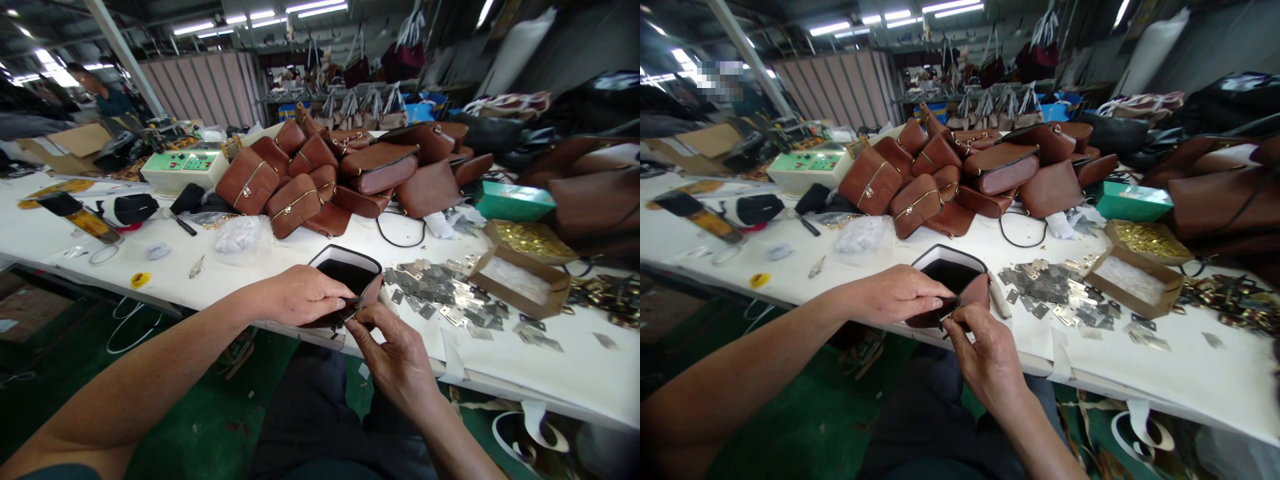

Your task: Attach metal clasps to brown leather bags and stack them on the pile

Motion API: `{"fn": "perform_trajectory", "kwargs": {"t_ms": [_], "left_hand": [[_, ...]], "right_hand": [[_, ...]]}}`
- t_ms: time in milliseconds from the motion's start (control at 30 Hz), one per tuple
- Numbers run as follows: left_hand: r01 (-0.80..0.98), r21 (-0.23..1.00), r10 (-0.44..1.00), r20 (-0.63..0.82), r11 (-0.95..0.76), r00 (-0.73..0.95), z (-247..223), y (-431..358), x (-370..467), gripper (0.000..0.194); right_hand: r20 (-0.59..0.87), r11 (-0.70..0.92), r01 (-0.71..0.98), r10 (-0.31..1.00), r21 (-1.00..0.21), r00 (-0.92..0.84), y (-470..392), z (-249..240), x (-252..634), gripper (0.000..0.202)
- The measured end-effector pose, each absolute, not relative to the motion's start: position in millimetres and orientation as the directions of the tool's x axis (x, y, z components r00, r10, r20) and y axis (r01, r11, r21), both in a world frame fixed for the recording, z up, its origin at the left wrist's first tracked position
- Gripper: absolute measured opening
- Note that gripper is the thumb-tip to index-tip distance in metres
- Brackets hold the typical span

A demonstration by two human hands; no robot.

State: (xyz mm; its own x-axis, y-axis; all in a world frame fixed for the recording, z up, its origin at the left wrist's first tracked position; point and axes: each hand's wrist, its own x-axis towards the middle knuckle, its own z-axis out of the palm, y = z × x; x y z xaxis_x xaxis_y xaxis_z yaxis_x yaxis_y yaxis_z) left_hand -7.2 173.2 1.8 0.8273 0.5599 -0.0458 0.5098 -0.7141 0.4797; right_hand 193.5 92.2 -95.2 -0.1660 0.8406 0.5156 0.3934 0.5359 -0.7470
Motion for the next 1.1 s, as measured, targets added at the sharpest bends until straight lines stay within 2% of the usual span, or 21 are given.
{"fn": "perform_trajectory", "kwargs": {"t_ms": [200, 367, 533, 833, 1000, 1100], "left_hand": [[0.494, 0.576, 0.552, -0.086, -0.652, 0.829, 5, 174, -15, 0.039], [0.555, 0.649, 0.646, -0.125, -0.521, 0.753, 2, 176, -25, 0.025], [0.533, 0.696, 0.645, -0.131, -0.481, 0.753, -2, 176, -27, 0.022], [0.558, 0.681, 0.66, -0.145, -0.474, 0.737, 0, 173, -22, 0.019], [0.576, 0.583, 0.697, -0.023, -0.573, 0.717, -7, 158, -17, 0.022], [0.621, 0.539, 0.768, 0.078, -0.569, 0.635, -20, 150, -17, 0.021]], "right_hand": [[0.512, 0.513, 0.384, 0.851, -0.768, -0.113, 93, -98, 189, 0.008], [0.528, 0.52, 0.377, 0.844, -0.766, -0.092, 96, -101, 186, 0.008], [0.542, 0.533, 0.384, 0.835, -0.754, -0.093, 98, -100, 184, 0.009], [0.537, 0.544, 0.447, 0.829, -0.709, -0.157, 101, -92, 189, 0.01], [0.506, 0.482, 0.481, 0.858, -0.732, -0.088, 100, -92, 183, 0.013], [0.48, 0.485, 0.409, 0.869, -0.773, -0.123, 100, -90, 191, 0.009]]}}
